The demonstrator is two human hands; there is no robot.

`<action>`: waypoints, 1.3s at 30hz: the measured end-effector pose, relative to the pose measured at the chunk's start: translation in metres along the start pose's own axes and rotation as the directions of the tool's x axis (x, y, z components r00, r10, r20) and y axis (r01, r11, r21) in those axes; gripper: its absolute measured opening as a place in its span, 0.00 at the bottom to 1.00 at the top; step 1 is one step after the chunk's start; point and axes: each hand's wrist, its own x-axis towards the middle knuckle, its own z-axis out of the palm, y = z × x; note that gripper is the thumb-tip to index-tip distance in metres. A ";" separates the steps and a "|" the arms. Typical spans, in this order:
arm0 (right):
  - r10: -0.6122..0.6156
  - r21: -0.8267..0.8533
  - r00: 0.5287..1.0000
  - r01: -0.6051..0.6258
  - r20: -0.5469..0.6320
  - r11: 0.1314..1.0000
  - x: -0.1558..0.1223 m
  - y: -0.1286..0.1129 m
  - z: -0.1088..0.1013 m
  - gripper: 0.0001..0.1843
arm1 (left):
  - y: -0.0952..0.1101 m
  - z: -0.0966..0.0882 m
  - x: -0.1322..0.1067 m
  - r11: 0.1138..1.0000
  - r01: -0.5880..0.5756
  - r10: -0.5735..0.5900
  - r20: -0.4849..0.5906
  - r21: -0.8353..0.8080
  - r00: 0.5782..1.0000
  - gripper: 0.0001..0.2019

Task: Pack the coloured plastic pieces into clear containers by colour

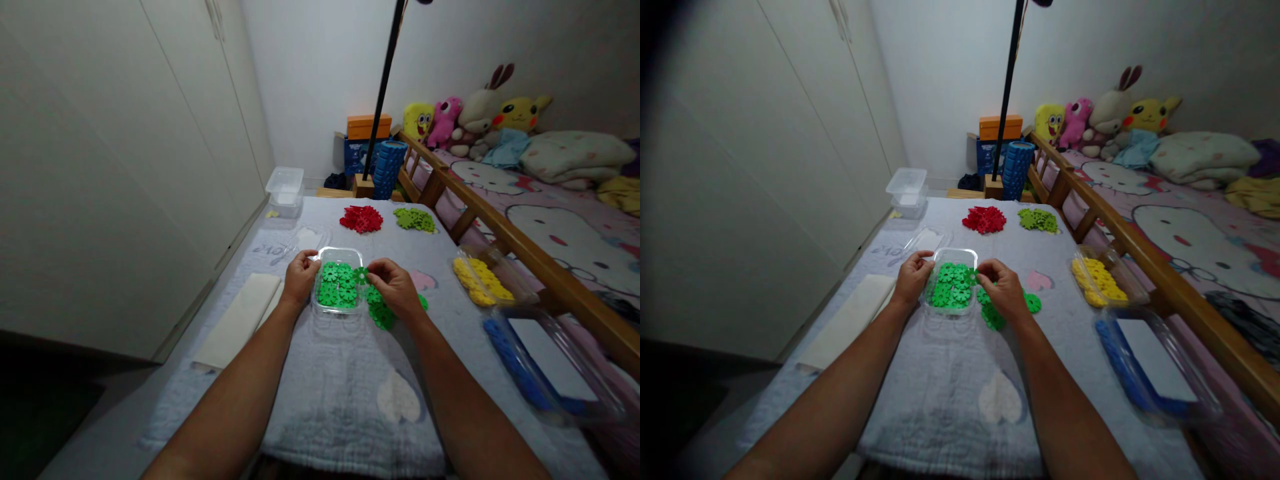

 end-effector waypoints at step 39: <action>0.058 -0.667 0.995 0.013 0.083 0.745 0.010 0.042 -0.040 0.06 | -0.005 0.000 0.001 1.000 -0.006 0.006 -0.007 -0.012 1.000 0.19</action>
